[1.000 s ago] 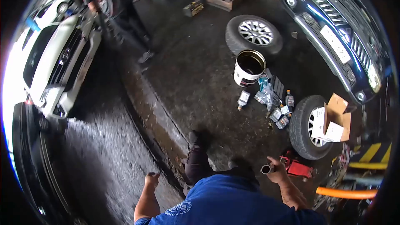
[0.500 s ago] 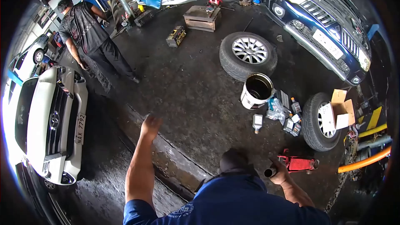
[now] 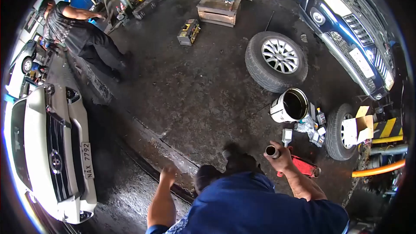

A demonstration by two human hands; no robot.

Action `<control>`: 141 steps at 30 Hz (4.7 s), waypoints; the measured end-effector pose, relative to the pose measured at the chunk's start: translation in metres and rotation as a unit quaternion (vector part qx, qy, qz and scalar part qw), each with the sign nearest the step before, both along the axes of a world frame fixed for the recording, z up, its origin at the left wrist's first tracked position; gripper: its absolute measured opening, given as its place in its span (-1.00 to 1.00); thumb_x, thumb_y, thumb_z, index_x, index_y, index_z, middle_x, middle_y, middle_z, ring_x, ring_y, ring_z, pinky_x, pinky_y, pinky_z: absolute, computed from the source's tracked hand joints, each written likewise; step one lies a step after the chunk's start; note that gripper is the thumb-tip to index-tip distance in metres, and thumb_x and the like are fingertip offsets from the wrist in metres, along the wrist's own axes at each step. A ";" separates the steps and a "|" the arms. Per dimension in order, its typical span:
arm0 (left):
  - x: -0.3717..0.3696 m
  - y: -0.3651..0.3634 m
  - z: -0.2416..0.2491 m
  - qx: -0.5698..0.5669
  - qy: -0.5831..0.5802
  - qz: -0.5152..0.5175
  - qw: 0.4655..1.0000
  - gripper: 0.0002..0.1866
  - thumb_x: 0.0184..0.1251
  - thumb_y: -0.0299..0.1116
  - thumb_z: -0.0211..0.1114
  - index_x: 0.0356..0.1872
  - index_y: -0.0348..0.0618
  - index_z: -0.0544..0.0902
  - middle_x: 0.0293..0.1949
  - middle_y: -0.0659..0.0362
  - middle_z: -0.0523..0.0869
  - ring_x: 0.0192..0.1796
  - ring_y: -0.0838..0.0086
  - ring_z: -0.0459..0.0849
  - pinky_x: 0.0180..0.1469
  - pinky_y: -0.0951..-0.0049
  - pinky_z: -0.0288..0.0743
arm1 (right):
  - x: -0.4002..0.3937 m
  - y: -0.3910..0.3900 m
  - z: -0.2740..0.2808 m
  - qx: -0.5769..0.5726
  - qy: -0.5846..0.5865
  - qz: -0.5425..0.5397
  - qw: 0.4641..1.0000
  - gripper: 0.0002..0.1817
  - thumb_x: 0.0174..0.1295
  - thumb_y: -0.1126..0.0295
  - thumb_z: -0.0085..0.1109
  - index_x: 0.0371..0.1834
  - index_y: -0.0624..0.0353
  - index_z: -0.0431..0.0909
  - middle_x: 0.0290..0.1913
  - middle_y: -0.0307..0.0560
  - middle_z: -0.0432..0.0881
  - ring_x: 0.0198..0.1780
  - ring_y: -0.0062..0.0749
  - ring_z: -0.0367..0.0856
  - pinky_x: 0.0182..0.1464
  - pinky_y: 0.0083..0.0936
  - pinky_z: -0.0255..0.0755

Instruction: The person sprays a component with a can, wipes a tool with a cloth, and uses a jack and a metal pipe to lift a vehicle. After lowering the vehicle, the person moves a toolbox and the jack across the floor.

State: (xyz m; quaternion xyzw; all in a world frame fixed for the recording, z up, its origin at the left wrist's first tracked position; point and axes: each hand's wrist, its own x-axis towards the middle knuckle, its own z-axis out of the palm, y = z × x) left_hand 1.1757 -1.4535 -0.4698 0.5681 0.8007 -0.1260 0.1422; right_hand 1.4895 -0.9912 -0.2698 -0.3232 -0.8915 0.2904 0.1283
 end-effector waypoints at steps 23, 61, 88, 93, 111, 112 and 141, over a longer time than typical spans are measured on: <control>-0.729 -0.015 0.177 0.346 -0.215 0.668 0.623 -0.68 0.29 -0.21 0.33 -0.08 -0.22 0.62 -0.23 0.09 0.69 -0.21 0.40 0.62 -0.15 0.37 0.50 | -0.636 -0.103 -0.016 -0.171 -0.077 -0.060 0.980 -0.72 0.06 0.37 0.41 -0.19 0.23 0.61 -0.33 0.01 0.70 -0.27 -0.31 0.70 -0.18 -0.36 0.53; -1.705 0.226 0.213 0.367 -0.378 0.065 0.847 -0.48 0.10 -0.26 0.46 0.06 -0.32 0.57 0.03 -0.09 0.63 0.02 0.08 0.66 0.10 0.20 0.56 | -1.578 -0.098 -0.064 0.019 0.059 -0.174 0.983 -0.39 0.07 0.35 0.44 0.21 0.26 0.46 0.19 0.10 0.54 0.22 -0.17 0.52 0.26 -0.21 0.42; -2.038 0.188 0.230 0.520 -0.639 0.321 0.467 -0.55 0.38 -0.04 0.18 -0.22 -0.36 0.58 -0.25 0.02 0.63 -0.15 0.27 0.59 0.04 0.26 0.42 | -2.079 -0.225 0.036 0.022 0.082 0.084 0.993 0.00 0.08 0.11 0.37 0.44 0.45 0.03 0.31 0.25 0.35 0.39 0.06 0.26 0.42 -0.17 0.14; -2.038 0.172 0.271 0.620 -0.328 0.246 0.669 -0.60 0.30 -0.06 0.31 -0.33 -0.29 0.60 -0.36 0.06 0.63 -0.27 0.33 0.56 -0.09 0.27 0.44 | -1.931 -0.241 -0.044 -0.192 -0.042 0.078 0.977 -0.18 0.02 0.12 0.40 0.29 0.35 0.29 0.14 0.36 0.50 0.21 0.19 0.46 0.22 -0.10 0.37; -1.807 0.213 0.373 0.680 -0.325 0.265 0.601 -0.83 0.16 -0.39 0.40 -0.43 -0.23 0.58 -0.53 0.14 0.59 -0.47 0.41 0.56 -0.33 0.35 0.47 | -1.324 -0.349 -0.264 -0.250 -0.235 -0.199 0.918 -0.46 0.26 0.23 0.28 0.27 0.19 0.42 -0.13 0.10 0.68 -0.11 -0.32 0.66 -0.18 -0.42 0.53; -1.822 0.211 0.367 0.686 -0.301 0.238 0.618 -0.83 0.19 -0.36 0.38 -0.45 -0.23 0.59 -0.52 0.13 0.61 -0.47 0.40 0.56 -0.33 0.35 0.46 | -1.322 -0.350 -0.266 -0.337 -0.146 -0.307 0.878 -0.45 0.24 0.25 0.31 0.26 0.20 0.42 -0.13 0.11 0.67 -0.12 -0.33 0.66 -0.25 -0.43 0.53; -1.765 0.181 0.324 0.408 -0.635 -0.132 0.642 -0.49 -0.12 -0.31 0.60 -0.09 -0.18 0.61 -0.10 0.01 0.67 0.04 0.20 0.61 0.17 0.05 0.41 | -1.742 -0.179 0.051 -0.029 0.066 0.039 0.997 -0.02 0.02 0.06 0.43 0.45 0.24 0.13 0.38 0.25 0.27 0.43 0.11 0.19 0.47 -0.11 0.07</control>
